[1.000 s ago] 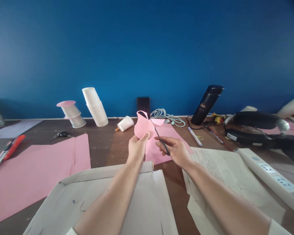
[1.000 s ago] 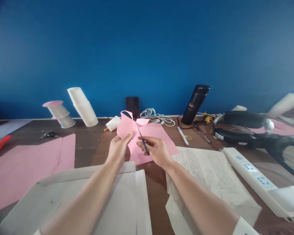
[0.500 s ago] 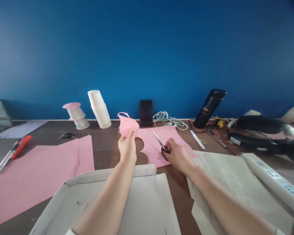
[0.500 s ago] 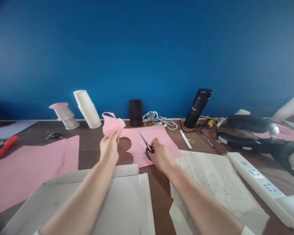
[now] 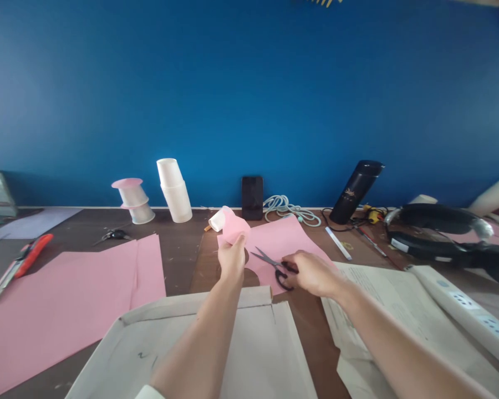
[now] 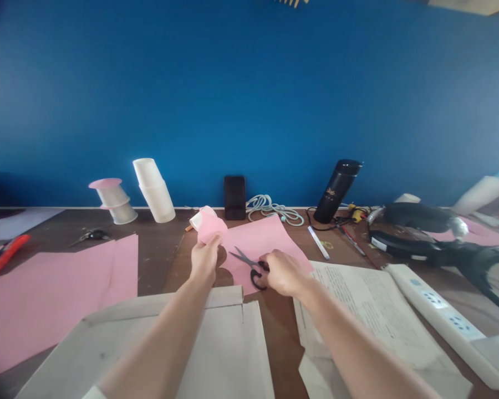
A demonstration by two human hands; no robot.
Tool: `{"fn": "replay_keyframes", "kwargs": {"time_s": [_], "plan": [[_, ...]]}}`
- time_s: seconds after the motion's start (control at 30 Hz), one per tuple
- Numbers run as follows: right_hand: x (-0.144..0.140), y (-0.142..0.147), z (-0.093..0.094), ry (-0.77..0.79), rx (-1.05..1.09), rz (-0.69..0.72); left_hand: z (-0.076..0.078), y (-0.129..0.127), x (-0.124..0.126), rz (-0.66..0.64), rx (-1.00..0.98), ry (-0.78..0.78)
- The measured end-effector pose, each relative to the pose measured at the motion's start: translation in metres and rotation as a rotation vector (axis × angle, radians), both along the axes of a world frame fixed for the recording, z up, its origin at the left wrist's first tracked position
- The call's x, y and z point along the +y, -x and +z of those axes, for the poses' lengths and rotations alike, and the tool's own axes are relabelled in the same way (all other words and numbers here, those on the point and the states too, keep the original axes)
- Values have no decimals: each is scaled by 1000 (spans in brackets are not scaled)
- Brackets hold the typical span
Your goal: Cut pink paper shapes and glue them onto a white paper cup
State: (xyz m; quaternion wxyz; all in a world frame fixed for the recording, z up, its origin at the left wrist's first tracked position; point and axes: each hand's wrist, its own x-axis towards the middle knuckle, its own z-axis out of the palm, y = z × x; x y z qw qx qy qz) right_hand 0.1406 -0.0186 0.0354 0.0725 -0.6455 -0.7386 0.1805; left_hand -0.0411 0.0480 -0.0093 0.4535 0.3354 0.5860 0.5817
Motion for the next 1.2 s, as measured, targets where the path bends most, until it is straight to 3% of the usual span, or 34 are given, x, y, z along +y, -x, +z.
{"fn": "replay_keyframes", "kwargs": {"time_s": [0.17, 0.33, 0.6, 0.87, 1.2], "plan": [[17, 1, 11, -108, -109, -3, -3, -2, 1, -15, 91, 8], [65, 26, 21, -360, -74, 125, 1, -1, -1, -25, 145, 6], [137, 42, -16, -485, 14, 54, 7, -1, -2, -52, 291, 51], [155, 41, -23, -505, -3, 50, 3, -2, 0, -59, 291, 16], [153, 36, -19, -546, -32, -12, -2, -3, 3, -74, 293, 19]]}}
